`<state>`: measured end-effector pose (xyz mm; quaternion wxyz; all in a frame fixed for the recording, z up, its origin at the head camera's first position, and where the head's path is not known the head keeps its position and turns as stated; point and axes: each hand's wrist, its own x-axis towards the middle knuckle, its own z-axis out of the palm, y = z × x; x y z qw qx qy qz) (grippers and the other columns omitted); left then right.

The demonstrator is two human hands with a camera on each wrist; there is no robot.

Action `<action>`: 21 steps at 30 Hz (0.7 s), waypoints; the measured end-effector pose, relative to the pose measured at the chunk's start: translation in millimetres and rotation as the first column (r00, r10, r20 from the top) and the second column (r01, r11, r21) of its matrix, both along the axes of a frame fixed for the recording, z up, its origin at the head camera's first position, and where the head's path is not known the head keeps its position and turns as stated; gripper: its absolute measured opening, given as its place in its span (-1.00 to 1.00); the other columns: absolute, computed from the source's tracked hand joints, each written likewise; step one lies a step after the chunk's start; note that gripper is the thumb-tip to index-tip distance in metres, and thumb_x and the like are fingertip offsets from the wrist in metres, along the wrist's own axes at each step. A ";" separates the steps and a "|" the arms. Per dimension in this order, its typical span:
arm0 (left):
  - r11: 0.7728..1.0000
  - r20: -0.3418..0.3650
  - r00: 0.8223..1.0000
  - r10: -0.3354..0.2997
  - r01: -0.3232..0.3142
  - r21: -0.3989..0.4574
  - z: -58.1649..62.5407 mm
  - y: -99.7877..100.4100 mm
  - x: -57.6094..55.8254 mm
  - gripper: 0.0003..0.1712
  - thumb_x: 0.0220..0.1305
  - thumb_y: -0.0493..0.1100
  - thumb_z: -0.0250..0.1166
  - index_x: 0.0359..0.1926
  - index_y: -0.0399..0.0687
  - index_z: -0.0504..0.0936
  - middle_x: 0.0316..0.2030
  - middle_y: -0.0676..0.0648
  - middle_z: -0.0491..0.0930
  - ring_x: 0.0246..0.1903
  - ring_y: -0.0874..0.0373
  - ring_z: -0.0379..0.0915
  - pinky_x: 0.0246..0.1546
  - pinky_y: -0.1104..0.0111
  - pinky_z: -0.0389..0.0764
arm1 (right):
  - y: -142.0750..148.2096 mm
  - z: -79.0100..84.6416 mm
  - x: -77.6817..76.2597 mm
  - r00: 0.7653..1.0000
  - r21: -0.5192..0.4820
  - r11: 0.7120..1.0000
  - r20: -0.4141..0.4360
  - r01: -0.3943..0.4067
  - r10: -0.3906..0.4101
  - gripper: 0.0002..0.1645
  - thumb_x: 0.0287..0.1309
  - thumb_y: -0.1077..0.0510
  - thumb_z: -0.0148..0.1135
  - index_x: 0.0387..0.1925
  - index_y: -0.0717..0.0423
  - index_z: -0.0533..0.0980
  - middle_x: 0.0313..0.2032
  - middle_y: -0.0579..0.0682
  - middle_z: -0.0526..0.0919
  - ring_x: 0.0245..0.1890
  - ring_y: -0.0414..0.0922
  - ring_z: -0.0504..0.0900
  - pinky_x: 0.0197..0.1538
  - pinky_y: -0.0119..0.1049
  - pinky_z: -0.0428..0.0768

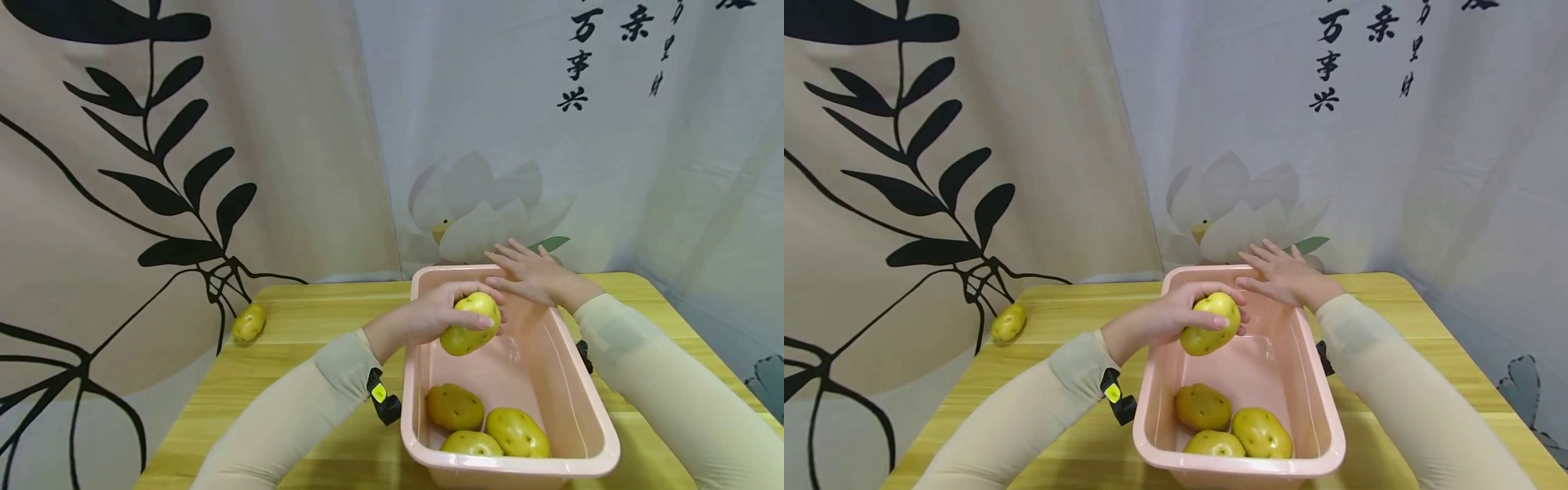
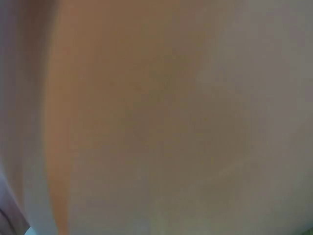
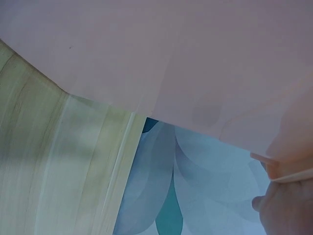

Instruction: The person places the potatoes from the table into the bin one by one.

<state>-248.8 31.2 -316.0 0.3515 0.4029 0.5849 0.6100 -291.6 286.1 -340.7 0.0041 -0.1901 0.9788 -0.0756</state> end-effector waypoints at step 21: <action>0.958 -0.142 0.986 -0.089 0.046 -0.283 -11.6 9.0 -5.5 -0.47 0.22 -0.23 0.32 0.21 -0.15 0.47 -0.11 0.00 0.61 -0.26 0.20 0.55 -0.17 0.36 0.61 | -1.6 0.4 1.8 1.000 -0.013 1.000 0.011 0.004 -0.004 -0.06 0.25 -0.53 -0.31 0.51 -0.16 -0.01 0.49 0.07 -0.06 0.48 0.14 -0.26 0.30 0.39 -0.29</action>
